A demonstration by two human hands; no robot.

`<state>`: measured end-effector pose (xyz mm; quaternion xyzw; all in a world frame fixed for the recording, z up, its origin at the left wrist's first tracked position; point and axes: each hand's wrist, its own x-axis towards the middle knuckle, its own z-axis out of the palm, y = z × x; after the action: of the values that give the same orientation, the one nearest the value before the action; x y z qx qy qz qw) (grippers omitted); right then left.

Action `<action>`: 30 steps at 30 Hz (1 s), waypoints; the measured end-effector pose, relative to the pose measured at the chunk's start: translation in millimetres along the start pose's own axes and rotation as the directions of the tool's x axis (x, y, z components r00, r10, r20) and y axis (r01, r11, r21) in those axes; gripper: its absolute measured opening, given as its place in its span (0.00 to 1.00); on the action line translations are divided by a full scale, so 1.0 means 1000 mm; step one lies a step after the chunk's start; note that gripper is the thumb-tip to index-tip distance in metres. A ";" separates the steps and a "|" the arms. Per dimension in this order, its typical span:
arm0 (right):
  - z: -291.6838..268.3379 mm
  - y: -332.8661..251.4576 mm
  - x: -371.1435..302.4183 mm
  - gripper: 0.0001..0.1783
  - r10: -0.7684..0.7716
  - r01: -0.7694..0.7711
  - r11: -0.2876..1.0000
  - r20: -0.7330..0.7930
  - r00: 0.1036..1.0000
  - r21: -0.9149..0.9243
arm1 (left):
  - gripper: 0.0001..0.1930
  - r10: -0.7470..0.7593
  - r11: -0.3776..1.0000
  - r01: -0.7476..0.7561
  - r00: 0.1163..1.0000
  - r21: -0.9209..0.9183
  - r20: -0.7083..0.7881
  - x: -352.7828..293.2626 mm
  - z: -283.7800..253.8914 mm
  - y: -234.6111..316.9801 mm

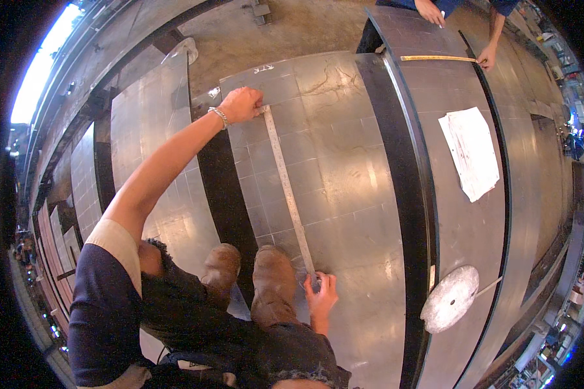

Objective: The person uses a metal square and a marker to draw straight lines on a large metal sheet. They repeatedly reposition the square and mark along its edges to create a grid pattern. Another person is visible nearby, also marking a separate metal sheet.

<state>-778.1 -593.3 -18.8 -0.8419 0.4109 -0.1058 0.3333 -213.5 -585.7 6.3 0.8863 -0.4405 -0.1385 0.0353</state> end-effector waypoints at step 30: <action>-0.002 -0.002 0.002 0.14 0.053 -0.053 0.999 0.018 0.998 -0.002 | 0.11 0.098 0.980 -0.108 0.993 -0.164 -0.071 -0.001 0.001 -0.009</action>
<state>-776.6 -594.8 -16.2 -0.8319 0.4302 -0.0891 0.3390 -207.8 -579.4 4.1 0.8600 -0.4713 -0.1452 0.1309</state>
